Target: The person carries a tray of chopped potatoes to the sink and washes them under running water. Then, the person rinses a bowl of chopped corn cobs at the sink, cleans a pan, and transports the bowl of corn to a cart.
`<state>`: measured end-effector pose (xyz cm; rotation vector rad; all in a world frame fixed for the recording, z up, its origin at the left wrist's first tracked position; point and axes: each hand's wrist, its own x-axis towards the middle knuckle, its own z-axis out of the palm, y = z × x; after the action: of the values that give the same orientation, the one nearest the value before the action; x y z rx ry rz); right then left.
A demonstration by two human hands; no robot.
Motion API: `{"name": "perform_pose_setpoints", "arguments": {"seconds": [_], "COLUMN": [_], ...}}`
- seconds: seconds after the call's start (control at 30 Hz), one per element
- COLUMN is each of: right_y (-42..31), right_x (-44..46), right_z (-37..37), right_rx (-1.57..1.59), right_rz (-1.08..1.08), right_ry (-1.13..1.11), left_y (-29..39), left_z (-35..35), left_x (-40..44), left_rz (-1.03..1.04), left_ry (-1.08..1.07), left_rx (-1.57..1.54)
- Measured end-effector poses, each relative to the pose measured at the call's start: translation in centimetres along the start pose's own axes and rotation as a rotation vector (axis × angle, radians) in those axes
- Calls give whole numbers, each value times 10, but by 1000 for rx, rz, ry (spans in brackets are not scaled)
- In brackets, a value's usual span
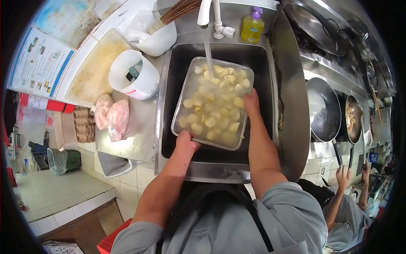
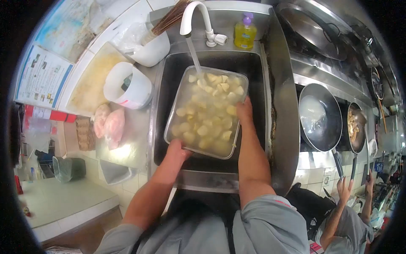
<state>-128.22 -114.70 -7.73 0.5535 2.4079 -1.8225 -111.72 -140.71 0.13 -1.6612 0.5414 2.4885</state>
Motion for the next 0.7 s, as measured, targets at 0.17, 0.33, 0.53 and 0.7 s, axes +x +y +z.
{"name": "perform_pose_setpoints", "arguments": {"seconds": [0.17, 0.33, 0.53, 0.7], "right_y": [-43, -83, -108, -97], "right_x": [-23, -63, -94, -113], "right_z": [-19, -28, -46, -43], "right_rx": [99, 43, -98, -74], "right_rz": [-47, -103, -212, -268], "right_ry": [-61, 4, 30, -29], "left_y": [1, 3, 11, 13], "left_z": [-8, -27, -45, -80], "left_x": [-57, -90, -140, -197], "left_rz": [27, 56, -12, 58], "left_ry": [-166, -310, -348, -300], "left_rx": [27, -25, -47, -17]}}
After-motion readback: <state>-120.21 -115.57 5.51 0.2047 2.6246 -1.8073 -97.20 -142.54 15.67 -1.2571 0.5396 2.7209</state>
